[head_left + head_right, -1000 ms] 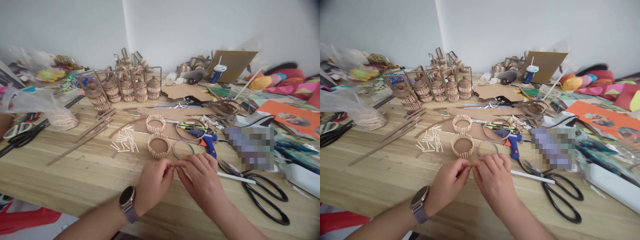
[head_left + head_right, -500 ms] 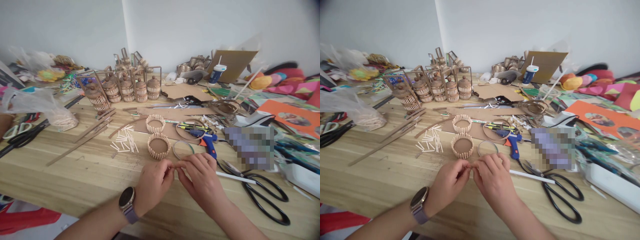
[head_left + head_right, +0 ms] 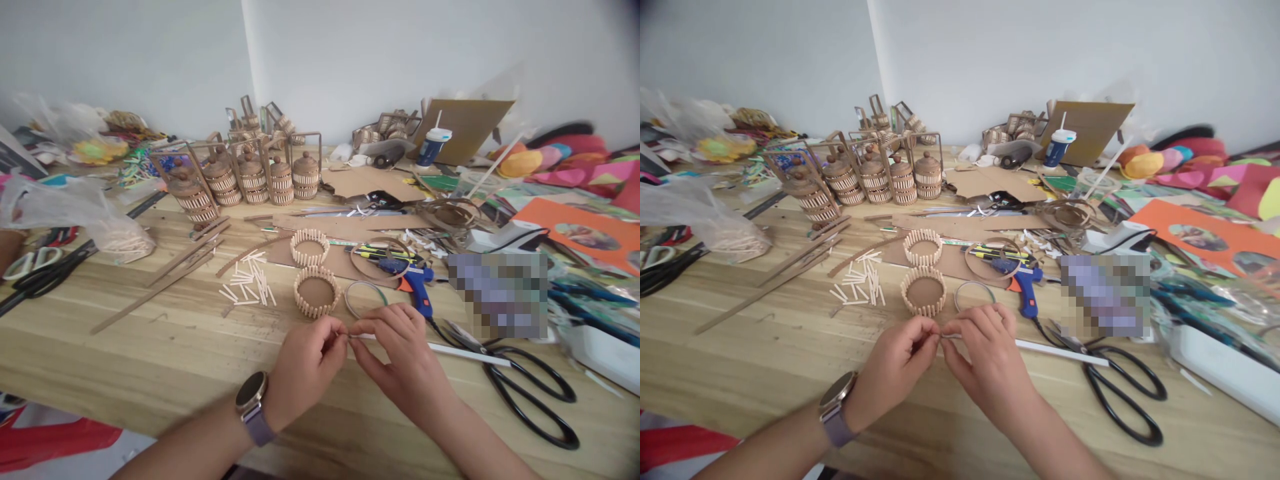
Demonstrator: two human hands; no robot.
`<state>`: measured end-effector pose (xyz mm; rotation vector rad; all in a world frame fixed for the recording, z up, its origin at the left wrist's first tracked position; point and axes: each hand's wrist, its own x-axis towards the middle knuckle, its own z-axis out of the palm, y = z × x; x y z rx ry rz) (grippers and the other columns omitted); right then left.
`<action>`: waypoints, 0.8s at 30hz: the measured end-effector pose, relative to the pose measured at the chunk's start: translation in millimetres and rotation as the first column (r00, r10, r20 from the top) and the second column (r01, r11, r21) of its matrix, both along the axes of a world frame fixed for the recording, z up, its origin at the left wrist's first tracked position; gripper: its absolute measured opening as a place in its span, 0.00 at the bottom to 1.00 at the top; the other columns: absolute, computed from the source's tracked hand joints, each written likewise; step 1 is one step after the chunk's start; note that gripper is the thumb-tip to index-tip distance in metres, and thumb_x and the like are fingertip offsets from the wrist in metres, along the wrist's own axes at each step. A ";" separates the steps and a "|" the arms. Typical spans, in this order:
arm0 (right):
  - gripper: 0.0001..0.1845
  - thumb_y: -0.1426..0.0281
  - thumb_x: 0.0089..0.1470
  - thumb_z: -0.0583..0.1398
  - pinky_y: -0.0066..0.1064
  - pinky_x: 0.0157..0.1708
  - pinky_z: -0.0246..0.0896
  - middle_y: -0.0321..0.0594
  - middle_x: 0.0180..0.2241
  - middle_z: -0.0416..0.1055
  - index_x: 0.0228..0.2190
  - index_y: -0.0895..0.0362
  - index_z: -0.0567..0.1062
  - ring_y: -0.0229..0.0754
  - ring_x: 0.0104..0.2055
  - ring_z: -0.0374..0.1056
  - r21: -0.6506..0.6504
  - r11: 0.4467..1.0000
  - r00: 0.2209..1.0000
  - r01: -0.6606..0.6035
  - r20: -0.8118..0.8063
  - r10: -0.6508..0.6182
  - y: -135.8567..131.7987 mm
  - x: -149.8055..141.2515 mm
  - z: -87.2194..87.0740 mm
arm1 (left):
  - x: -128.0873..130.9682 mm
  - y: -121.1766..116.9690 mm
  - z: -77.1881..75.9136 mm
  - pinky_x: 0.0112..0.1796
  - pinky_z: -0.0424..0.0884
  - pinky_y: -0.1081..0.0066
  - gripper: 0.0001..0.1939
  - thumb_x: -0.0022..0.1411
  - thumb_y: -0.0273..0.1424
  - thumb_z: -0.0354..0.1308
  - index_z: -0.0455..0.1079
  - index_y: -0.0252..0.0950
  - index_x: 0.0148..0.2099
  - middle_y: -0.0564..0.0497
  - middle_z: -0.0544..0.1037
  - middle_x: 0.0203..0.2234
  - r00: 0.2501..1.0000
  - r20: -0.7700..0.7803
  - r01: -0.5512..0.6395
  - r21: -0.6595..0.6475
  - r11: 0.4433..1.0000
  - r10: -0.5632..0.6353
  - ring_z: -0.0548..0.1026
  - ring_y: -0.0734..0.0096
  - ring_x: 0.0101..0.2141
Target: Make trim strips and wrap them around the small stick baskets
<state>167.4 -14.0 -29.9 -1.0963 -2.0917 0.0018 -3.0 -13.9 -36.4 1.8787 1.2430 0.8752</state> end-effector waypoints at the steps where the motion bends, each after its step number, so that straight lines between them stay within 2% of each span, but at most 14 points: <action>1: 0.05 0.75 0.57 0.58 0.37 0.44 0.52 0.35 0.31 0.73 0.33 0.53 0.73 0.40 0.36 0.67 -0.003 1.000 1.000 0.000 -0.002 0.000 0.1 0.1 -0.2 | 0.2 0.1 0.4 0.26 0.58 0.74 0.07 0.64 0.29 0.49 0.66 0.37 0.34 0.55 0.72 0.21 1.000 0.004 0.001 -0.003 1.000 -0.001 0.67 0.73 0.23; 7: 0.07 0.76 0.56 0.57 0.36 0.42 0.53 0.33 0.27 0.72 0.29 0.52 0.72 0.40 0.33 0.68 0.003 0.999 0.997 0.054 -0.050 -0.054 -1.3 -3.2 -0.5 | 1.5 -0.2 3.3 0.27 0.59 0.74 0.06 0.63 0.30 0.49 0.65 0.37 0.34 0.56 0.70 0.21 0.998 0.058 0.021 -0.051 0.998 -0.018 0.66 0.74 0.23; 13: 0.08 0.73 0.55 0.55 0.33 0.34 0.57 0.33 0.25 0.71 0.26 0.52 0.68 0.41 0.30 0.68 -0.144 0.981 0.984 0.130 -0.103 -0.145 -2.3 -3.3 1.1 | 2.0 -0.1 4.4 0.26 0.59 0.75 0.05 0.63 0.31 0.49 0.63 0.37 0.35 0.57 0.67 0.21 0.978 0.210 0.033 -0.165 0.986 0.003 0.65 0.75 0.23; 17: 0.08 0.71 0.57 0.54 0.29 0.28 0.60 0.33 0.24 0.70 0.27 0.52 0.67 0.39 0.27 0.68 -0.258 0.961 0.967 0.104 -0.198 -0.158 1.7 5.0 5.6 | 1.8 3.2 4.4 0.24 0.60 0.76 0.06 0.63 0.34 0.49 0.62 0.37 0.36 0.59 0.65 0.19 0.919 0.382 0.031 -0.314 0.949 0.097 0.64 0.76 0.21; 20: 0.08 0.69 0.59 0.53 0.27 0.25 0.62 0.34 0.25 0.70 0.27 0.52 0.67 0.39 0.26 0.67 -0.335 0.938 0.936 0.092 -0.292 -0.196 5.7 15.7 7.5 | -0.1 7.5 3.7 0.24 0.61 0.77 0.06 0.63 0.34 0.50 0.61 0.37 0.36 0.60 0.66 0.17 0.869 0.454 -0.005 -0.394 0.919 0.199 0.64 0.77 0.20; 24: 0.10 0.66 0.60 0.53 0.29 0.29 0.66 0.38 0.31 0.76 0.27 0.52 0.68 0.42 0.34 0.73 -0.281 0.951 0.913 0.125 -0.342 -0.221 8.7 39.7 9.5 | -4.3 13.8 2.3 0.23 0.60 0.77 0.07 0.61 0.35 0.51 0.60 0.37 0.34 0.60 0.66 0.17 0.808 0.510 -0.044 -0.446 0.894 0.294 0.63 0.77 0.20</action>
